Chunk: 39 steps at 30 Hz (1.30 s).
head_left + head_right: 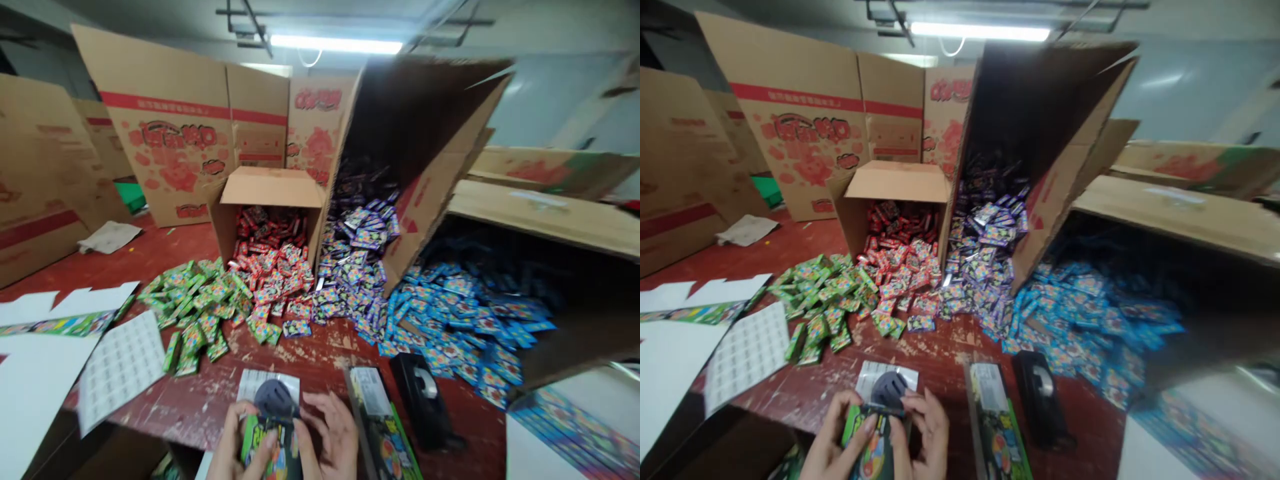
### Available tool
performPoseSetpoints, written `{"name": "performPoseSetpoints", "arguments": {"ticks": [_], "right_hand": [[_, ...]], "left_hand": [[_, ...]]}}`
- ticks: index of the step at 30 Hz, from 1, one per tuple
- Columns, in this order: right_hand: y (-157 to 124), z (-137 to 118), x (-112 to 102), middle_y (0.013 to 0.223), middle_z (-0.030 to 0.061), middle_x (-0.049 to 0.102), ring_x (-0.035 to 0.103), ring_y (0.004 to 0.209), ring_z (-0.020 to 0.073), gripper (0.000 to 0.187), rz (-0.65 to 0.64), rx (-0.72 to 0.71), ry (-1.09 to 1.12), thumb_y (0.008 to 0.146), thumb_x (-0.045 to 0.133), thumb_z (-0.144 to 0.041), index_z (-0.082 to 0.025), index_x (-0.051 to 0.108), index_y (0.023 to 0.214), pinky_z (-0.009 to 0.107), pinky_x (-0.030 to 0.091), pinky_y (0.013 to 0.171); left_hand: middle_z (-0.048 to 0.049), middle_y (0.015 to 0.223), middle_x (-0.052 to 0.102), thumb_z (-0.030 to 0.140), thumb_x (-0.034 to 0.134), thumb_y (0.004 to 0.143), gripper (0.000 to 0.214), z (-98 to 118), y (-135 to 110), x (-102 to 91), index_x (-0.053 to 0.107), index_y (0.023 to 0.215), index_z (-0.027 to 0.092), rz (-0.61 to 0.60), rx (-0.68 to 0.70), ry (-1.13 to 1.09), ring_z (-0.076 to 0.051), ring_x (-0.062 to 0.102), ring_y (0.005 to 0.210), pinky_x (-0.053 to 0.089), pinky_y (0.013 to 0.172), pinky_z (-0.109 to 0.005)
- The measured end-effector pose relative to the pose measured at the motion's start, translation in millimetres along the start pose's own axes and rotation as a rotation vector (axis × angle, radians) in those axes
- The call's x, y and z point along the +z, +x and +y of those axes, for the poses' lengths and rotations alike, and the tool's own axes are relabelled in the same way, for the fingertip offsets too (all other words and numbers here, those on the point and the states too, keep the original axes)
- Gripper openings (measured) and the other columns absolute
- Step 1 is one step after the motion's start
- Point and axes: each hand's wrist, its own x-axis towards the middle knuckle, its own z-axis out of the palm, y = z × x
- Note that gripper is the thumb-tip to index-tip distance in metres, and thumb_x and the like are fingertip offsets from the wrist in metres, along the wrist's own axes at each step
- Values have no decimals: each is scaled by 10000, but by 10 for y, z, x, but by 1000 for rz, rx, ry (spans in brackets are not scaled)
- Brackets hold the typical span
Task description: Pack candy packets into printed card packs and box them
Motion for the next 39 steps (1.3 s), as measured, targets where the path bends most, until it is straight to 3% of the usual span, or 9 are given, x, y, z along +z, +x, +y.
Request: {"name": "performPoseSetpoints", "arguments": {"ticks": [4, 8, 10, 16, 19, 24, 29, 33, 39], "right_hand": [[-226, -28, -23, 1031, 123, 644, 596, 1038, 282, 400, -171, 50, -65, 839, 598, -356, -232, 452, 1190, 503, 425, 959], [-173, -177, -22, 1216, 150, 574, 522, 1166, 285, 429, -162, -4, -116, 837, 615, -324, -221, 451, 1220, 518, 367, 1031], [-132, -273, -19, 1160, 134, 615, 560, 1123, 273, 500, -203, 34, -74, 845, 608, -330, -231, 391, 1285, 506, 398, 1005], [28, -547, -27, 869, 44, 706, 662, 876, 234, 604, -378, 318, -9, 763, 711, -331, -252, 368, 1253, 410, 485, 880], [160, -626, -5, 864, 44, 717, 668, 872, 227, 604, -423, 459, 65, 747, 725, -341, -245, 374, 1229, 372, 504, 840], [259, -551, -61, 851, 43, 738, 679, 867, 241, 638, -421, 571, 66, 697, 761, -376, -238, 420, 1219, 398, 496, 861], [64, -428, -203, 972, 93, 713, 650, 959, 273, 428, -398, 331, -131, 764, 683, -417, -236, 564, 1133, 431, 460, 933], [157, -509, -153, 992, 83, 662, 622, 943, 249, 302, -411, 232, -161, 779, 664, -432, -244, 631, 1012, 379, 467, 888], [656, -735, 49, 660, -2, 568, 518, 672, 158, 280, -757, 510, -135, 675, 739, -438, -185, 626, 637, 271, 408, 638]], "left_hand": [[-50, 984, 667, 347, 664, 794, 212, 218, -27, -38, 489, 809, 229, -67, 97, 20, -213, 621, 939, 481, 818, -307], [-12, 905, 669, 255, 660, 810, 206, 348, -61, -48, 470, 889, 248, -40, 125, -77, -198, 638, 924, 463, 865, -341], [-2, 863, 669, 245, 697, 778, 273, 418, -96, -46, 504, 971, 255, -50, 117, -65, -199, 642, 904, 464, 857, -335], [-79, 957, 717, 323, 683, 786, 171, 615, -176, -17, 643, 875, 182, -88, -6, -3, -216, 645, 902, 476, 831, -320], [-59, 857, 737, 360, 664, 800, 260, 624, -148, -7, 631, 985, 181, -46, -69, -55, -195, 664, 778, 496, 714, -285], [-47, 780, 723, 395, 596, 843, 242, 574, -111, 12, 660, 793, 167, -45, -28, 82, -186, 638, 736, 473, 681, -263], [-50, 996, 692, 292, 637, 826, 104, 546, -155, 63, 584, 828, 203, -97, 60, 54, -203, 609, 952, 433, 870, -302], [4, 870, 654, 263, 723, 749, 267, 494, -146, 72, 509, 903, 224, -174, -34, 8, -155, 585, 783, 441, 730, -261], [56, 719, 538, 266, 720, 740, 293, 421, -88, 72, 481, 905, 226, -125, -43, 91, -129, 497, 666, 398, 642, -234]]}}
